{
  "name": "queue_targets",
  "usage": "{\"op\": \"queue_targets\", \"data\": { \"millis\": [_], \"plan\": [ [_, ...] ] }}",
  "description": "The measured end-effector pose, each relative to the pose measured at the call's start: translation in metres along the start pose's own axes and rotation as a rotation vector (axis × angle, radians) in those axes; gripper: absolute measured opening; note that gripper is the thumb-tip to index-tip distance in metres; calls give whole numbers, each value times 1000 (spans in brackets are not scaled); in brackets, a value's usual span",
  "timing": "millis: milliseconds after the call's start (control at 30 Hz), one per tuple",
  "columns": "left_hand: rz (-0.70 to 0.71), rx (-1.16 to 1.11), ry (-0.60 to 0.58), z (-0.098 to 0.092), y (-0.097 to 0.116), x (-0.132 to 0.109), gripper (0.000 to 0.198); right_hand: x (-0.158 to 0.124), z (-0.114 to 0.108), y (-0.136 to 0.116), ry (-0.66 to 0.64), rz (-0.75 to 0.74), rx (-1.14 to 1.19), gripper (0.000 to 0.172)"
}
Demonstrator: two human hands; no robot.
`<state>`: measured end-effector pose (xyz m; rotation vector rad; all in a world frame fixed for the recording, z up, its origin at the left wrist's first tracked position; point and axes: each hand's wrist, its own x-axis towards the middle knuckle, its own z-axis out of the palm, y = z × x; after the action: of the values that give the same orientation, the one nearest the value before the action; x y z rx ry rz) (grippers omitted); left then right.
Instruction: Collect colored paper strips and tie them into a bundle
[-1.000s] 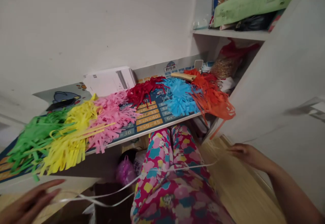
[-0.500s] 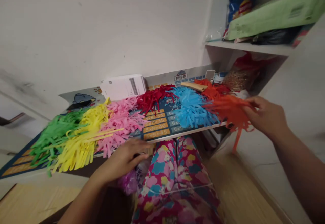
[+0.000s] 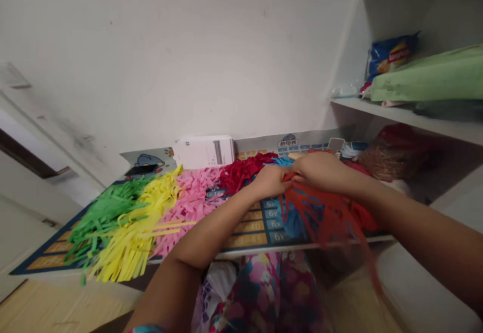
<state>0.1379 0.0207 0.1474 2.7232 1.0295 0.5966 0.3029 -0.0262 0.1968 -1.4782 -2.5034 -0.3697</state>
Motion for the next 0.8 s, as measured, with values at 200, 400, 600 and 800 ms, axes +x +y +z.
{"op": "queue_targets", "data": {
  "millis": [200,400,600,800],
  "plan": [
    [-112,123,144,-30,-63,-52,24,40,39,-12,15,32,105,15],
    [-302,536,371,-75,-109,-162,29,66,87,-58,355,-103,169,27],
    [-372,628,390,-58,-86,-246,44,37,149,-98,527,-261,138,21],
    [-92,231,89,35,-55,-193,54,-5,179,-110,395,-161,126,20]
  ]
}}
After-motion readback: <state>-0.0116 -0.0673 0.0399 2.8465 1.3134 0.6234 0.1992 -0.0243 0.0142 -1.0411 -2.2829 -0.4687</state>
